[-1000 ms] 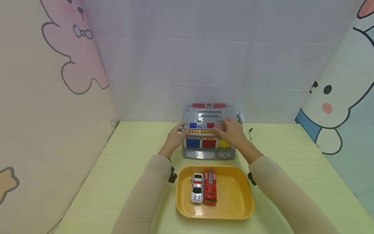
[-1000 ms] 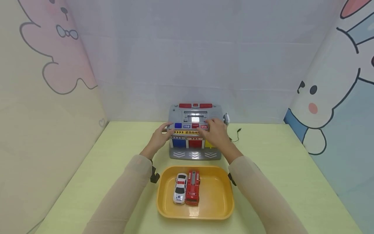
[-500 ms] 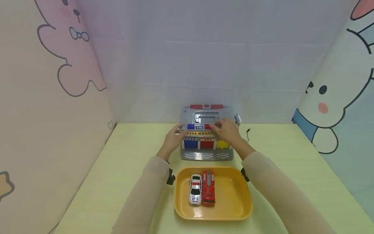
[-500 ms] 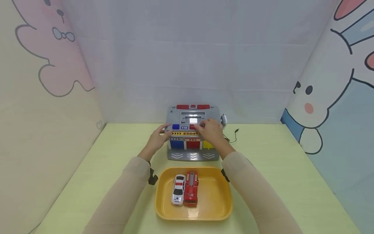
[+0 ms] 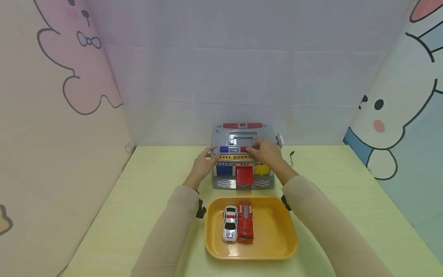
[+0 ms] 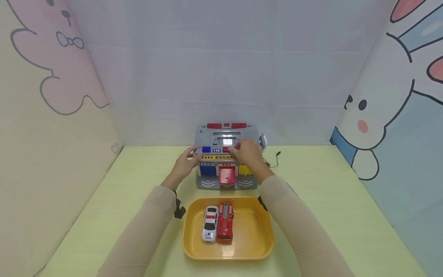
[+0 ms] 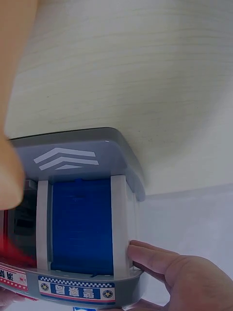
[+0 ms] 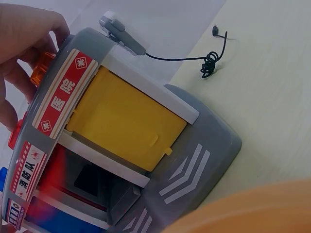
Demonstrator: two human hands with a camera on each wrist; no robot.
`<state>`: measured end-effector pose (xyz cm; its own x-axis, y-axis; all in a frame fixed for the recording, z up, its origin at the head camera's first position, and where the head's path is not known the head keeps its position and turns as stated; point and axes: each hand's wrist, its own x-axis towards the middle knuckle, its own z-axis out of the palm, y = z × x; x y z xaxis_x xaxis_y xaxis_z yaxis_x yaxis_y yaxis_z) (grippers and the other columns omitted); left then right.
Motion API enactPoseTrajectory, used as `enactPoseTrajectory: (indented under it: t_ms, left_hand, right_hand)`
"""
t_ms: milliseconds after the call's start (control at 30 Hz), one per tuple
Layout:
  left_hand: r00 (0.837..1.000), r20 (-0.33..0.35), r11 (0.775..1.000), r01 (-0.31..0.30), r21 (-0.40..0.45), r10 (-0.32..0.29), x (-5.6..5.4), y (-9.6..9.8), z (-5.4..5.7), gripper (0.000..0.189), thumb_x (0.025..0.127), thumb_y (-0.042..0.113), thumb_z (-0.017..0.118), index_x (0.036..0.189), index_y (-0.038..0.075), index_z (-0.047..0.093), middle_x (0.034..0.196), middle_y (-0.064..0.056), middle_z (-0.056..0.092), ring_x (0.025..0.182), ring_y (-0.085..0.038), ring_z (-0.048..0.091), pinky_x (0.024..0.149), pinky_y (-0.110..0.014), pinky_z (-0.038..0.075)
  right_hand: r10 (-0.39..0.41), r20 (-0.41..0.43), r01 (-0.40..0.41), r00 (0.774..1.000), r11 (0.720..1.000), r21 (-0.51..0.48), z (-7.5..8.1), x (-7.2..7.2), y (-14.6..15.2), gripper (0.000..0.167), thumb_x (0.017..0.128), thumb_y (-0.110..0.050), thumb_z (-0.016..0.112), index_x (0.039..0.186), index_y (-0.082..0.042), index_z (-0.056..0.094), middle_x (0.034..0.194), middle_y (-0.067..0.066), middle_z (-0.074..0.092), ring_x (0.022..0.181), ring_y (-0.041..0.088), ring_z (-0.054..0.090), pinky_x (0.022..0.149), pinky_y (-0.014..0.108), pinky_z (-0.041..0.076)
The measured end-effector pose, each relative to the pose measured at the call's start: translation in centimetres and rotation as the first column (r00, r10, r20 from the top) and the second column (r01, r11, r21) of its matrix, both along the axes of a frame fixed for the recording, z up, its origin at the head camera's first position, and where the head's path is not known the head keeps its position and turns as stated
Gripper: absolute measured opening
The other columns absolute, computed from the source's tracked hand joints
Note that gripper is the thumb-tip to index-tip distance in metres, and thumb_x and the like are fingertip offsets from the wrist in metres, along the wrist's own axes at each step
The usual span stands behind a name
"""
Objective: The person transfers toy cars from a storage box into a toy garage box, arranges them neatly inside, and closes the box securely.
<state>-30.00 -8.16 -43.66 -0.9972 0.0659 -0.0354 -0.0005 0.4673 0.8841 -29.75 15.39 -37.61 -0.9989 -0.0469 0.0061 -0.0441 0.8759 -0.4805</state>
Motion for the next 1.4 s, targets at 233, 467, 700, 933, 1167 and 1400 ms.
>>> enactPoseTrajectory:
  t_ms: [233,467,700,933,1167,1400]
  left_hand:
    - [1.0,-0.002,1.0,-0.011,-0.012,0.011,-0.1,0.0,-0.1,0.05,0.097,0.044,0.058,0.144,0.028,0.047,0.144,-0.013,0.046,0.124,-0.034,0.05,0.097,-0.053,0.045]
    - [1.0,-0.012,1.0,-0.005,-0.011,0.005,-0.1,0.1,-0.1,0.05,0.097,0.042,0.059,0.144,0.027,0.048,0.143,-0.015,0.048,0.122,-0.035,0.051,0.097,-0.053,0.046]
    - [1.0,-0.008,1.0,-0.002,-0.025,0.002,-0.1,0.2,-0.1,0.051,0.097,0.044,0.057,0.144,0.027,0.047,0.144,-0.014,0.047,0.124,-0.034,0.05,0.097,-0.052,0.045]
    - [1.0,-0.012,1.0,-0.002,-0.021,0.002,-0.1,0.0,0.0,0.05,0.098,0.043,0.058,0.144,0.027,0.047,0.144,-0.014,0.046,0.125,-0.035,0.049,0.097,-0.053,0.045]
    - [1.0,-0.012,1.0,-0.006,-0.028,0.005,-0.1,0.0,0.2,0.049,0.098,0.042,0.057,0.144,0.027,0.046,0.144,-0.014,0.046,0.125,-0.035,0.049,0.098,-0.053,0.045]
    - [1.0,-0.018,1.0,0.001,-0.023,-0.001,-0.1,0.1,0.0,0.05,0.098,0.042,0.057,0.144,0.027,0.047,0.143,-0.014,0.047,0.126,-0.035,0.048,0.098,-0.053,0.044]
  right_hand:
    - [0.035,-0.013,-0.035,0.999,0.999,-0.005,-0.1,0.0,0.2,0.04,0.096,-0.044,0.06,0.11,-0.008,0.071,0.102,0.009,0.066,0.1,0.03,0.055,0.097,0.052,0.035]
    - [0.072,-0.021,-0.072,0.997,0.997,-0.033,-0.3,0.1,0.6,0.042,0.097,-0.04,0.06,0.117,-0.004,0.069,0.113,0.014,0.06,0.107,0.031,0.051,0.098,0.05,0.04]
    - [0.105,-0.064,-0.105,0.992,0.995,0.002,0.1,0.6,0.5,0.045,0.096,-0.036,0.063,0.123,0.0,0.064,0.119,0.019,0.06,0.112,0.035,0.05,0.099,0.05,0.039]
    - [0.135,-0.136,-0.139,0.981,0.99,-0.02,0.7,1.5,0.8,0.041,0.094,-0.03,0.067,0.121,0.001,0.065,0.12,0.022,0.057,0.105,0.035,0.054,0.094,0.052,0.044]
    - [0.14,-0.162,-0.155,0.977,0.984,-0.088,0.7,2.4,1.4,0.041,0.095,-0.026,0.067,0.125,0.001,0.062,0.125,0.021,0.054,0.111,0.037,0.05,0.097,0.051,0.043]
    - [0.14,-0.169,-0.158,0.976,0.983,-0.096,0.4,3.2,1.7,0.039,0.094,-0.026,0.068,0.123,0.0,0.063,0.127,0.021,0.053,0.116,0.037,0.048,0.099,0.052,0.043]
